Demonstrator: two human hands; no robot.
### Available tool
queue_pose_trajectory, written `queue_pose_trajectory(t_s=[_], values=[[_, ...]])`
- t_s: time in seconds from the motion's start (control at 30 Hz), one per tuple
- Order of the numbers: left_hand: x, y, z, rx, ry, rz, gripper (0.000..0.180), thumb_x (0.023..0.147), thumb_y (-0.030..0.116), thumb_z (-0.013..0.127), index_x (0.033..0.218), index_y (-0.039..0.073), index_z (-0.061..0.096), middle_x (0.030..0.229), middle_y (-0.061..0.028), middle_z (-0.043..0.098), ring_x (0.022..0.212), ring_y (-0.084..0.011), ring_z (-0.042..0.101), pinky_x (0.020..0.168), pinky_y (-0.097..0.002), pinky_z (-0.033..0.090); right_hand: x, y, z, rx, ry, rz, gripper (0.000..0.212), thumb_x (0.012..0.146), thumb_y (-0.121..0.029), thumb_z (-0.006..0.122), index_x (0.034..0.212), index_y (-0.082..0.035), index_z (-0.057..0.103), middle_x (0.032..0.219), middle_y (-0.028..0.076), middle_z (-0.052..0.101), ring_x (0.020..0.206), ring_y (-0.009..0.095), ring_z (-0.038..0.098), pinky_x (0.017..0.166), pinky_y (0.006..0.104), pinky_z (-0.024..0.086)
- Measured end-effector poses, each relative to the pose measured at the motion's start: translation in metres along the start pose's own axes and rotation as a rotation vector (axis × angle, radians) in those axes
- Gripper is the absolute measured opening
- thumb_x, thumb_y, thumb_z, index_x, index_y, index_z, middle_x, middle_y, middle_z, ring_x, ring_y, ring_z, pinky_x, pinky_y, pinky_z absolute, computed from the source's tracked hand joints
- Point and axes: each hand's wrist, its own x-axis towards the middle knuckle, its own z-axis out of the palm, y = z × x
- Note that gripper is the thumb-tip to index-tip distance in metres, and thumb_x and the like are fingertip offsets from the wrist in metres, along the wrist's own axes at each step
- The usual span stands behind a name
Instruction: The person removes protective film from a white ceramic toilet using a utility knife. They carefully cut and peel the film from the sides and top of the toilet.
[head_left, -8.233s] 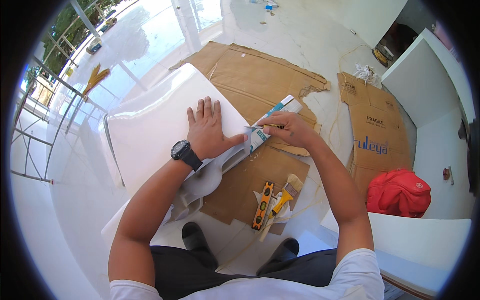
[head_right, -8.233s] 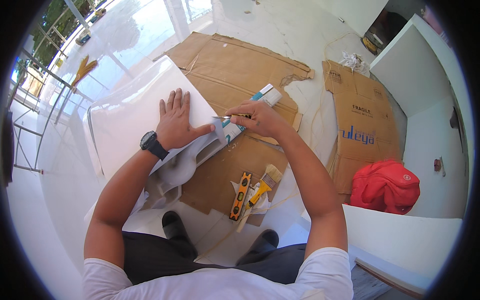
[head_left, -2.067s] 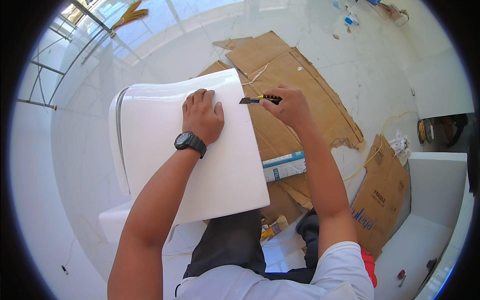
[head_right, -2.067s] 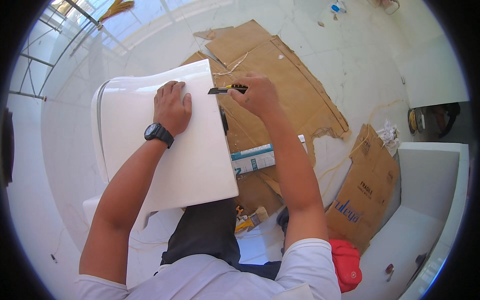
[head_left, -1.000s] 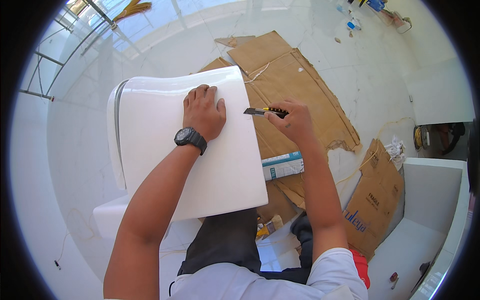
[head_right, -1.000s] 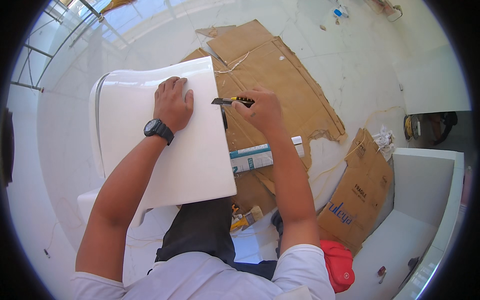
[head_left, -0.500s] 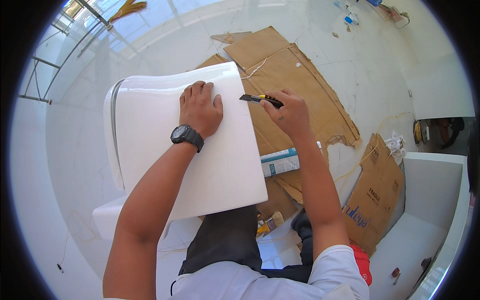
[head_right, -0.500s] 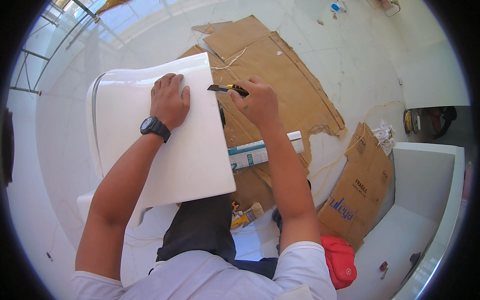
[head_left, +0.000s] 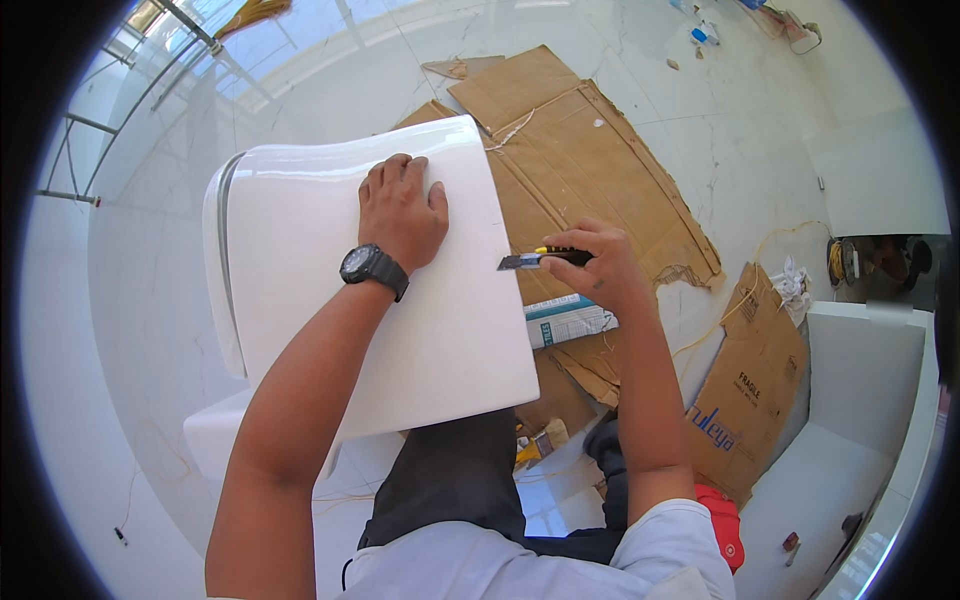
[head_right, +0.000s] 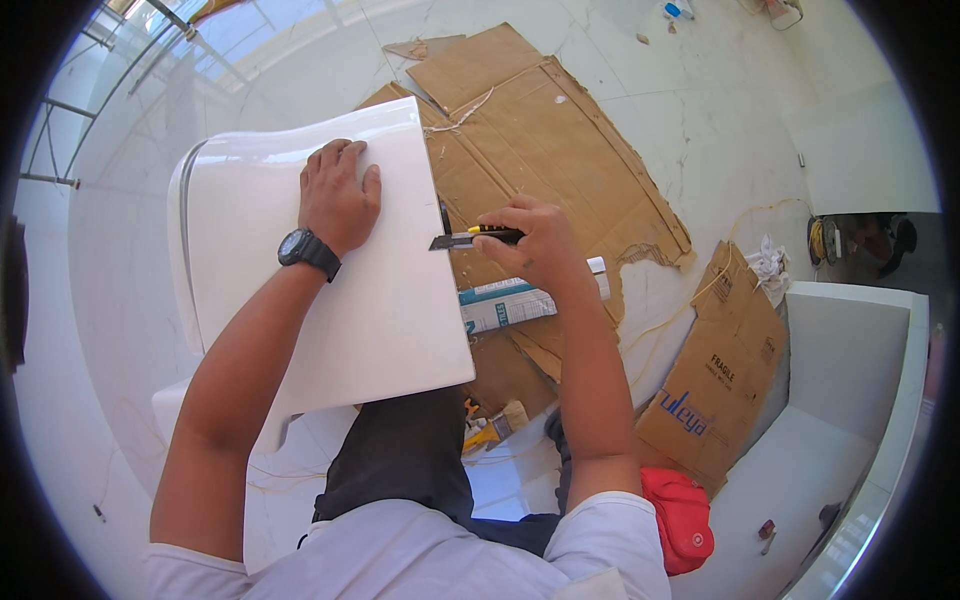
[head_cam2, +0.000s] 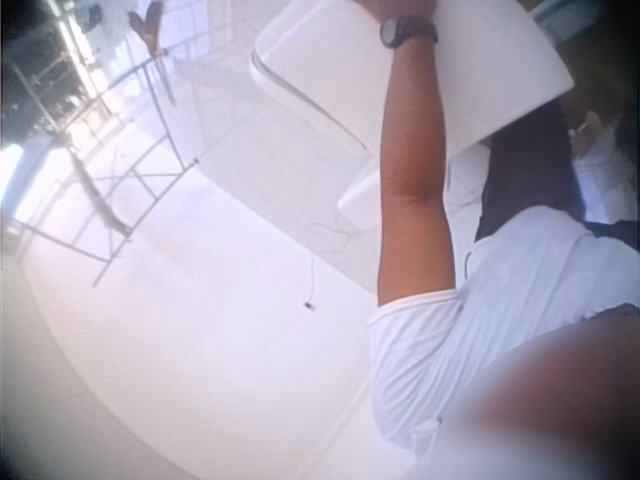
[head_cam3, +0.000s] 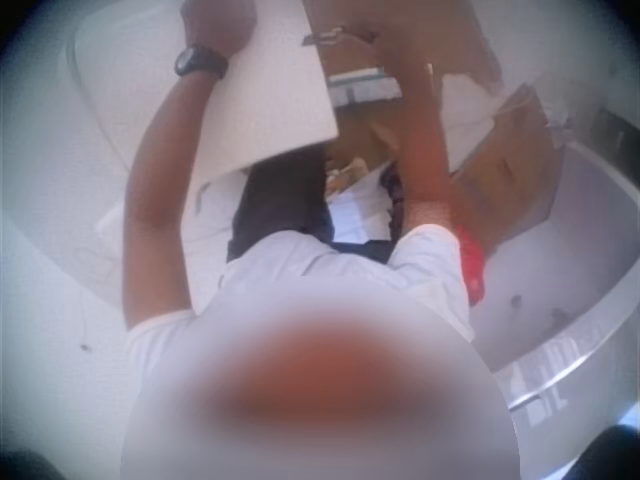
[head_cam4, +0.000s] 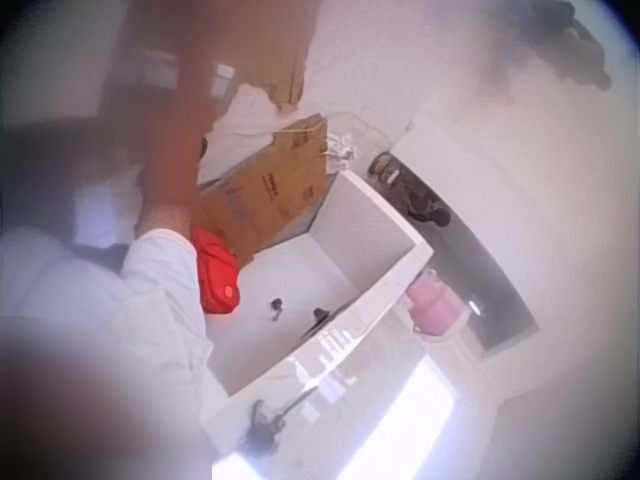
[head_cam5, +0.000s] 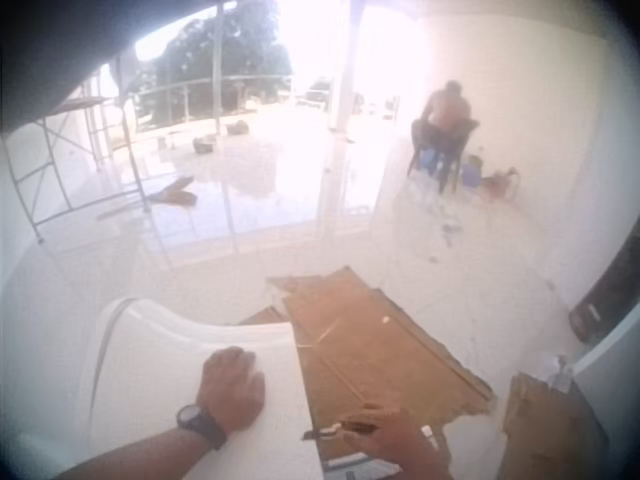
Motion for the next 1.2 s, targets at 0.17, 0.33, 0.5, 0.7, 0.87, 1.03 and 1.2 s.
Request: queue_pose_trajectory(t_s=[0.17,0.33,0.5,0.7,0.87,1.03,1.2], values=[[0.0,0.001,-0.002,-0.001,-0.035,-0.008,0.044,0.098,0.026,0.058,0.135,0.002,0.061,0.14,-0.0169,0.056,0.136,-0.0339,0.047,0.118,-0.0477,0.033,-0.004,0.004,0.01,0.023,0.095,0.049,0.03,0.081,-0.024,0.084,0.104,-0.005,0.081,0.085,0.012,0.069,0.072,0.024,0.066,0.063,0.0353,0.05],[0.001,0.001,-0.005,-0.015,-0.028,-0.009,0.043,0.099,0.025,0.057,0.135,0.001,0.061,0.14,-0.0171,0.056,0.134,-0.0341,0.048,0.118,-0.0478,0.033,0.042,-0.002,0.026,0.048,0.278,0.006,0.029,0.082,-0.027,0.085,0.102,-0.006,0.081,0.087,0.012,0.07,0.072,0.024,0.067,0.063,0.0356,0.05],[0.001,0.001,-0.004,-0.038,-0.035,-0.001,0.044,0.098,0.025,0.058,0.134,0.0,0.061,0.139,-0.0181,0.057,0.133,-0.035,0.048,0.117,-0.0487,0.034,0.016,-0.002,0.011,-0.12,0.128,-0.142,0.026,0.088,-0.023,0.081,0.106,-0.004,0.077,0.083,0.012,0.067,0.071,0.024,0.064,0.064,0.0352,0.05],[0.001,0.001,-0.004,-0.047,-0.019,0.011,0.044,0.098,0.025,0.059,0.133,-0.001,0.061,0.138,-0.0194,0.057,0.133,-0.0358,0.048,0.117,-0.049,0.034,0.02,0.009,0.012,0.057,0.131,0.074,0.028,0.097,-0.019,0.072,0.121,-0.006,0.065,0.086,0.013,0.067,0.075,0.031,0.066,0.068,0.0396,0.052],[-0.001,0.001,-0.001,-0.041,-0.018,0.012,0.045,0.098,0.026,0.059,0.134,-0.001,0.061,0.138,-0.0195,0.056,0.134,-0.0357,0.047,0.117,-0.0488,0.033,0.017,0.005,0.015,-0.094,0.114,-0.139,0.023,0.095,-0.01,0.07,0.118,-0.011,0.071,0.096,0.012,0.069,0.083,0.03,0.068,0.07,0.0396,0.053],[-0.002,0.001,-0.001,-0.049,0.002,0.016,0.047,0.098,0.027,0.059,0.134,-0.002,0.061,0.139,-0.0192,0.056,0.134,-0.0355,0.047,0.118,-0.0487,0.033,0.019,-0.003,0.015,-0.414,0.18,-0.379,0.024,0.089,-0.005,0.073,0.112,-0.013,0.078,0.103,0.008,0.071,0.089,0.025,0.067,0.075,0.0403,0.054],[0.0,0.001,-0.003,-0.053,-0.007,0.016,0.047,0.098,0.028,0.059,0.134,-0.002,0.061,0.138,-0.0193,0.056,0.134,-0.0357,0.047,0.118,-0.0485,0.033,0.059,0.002,0.028,-0.441,0.235,-0.352,0.026,0.087,-0.007,0.073,0.111,-0.017,0.08,0.102,0.005,0.072,0.088,0.026,0.066,0.077,0.0411,0.053]])
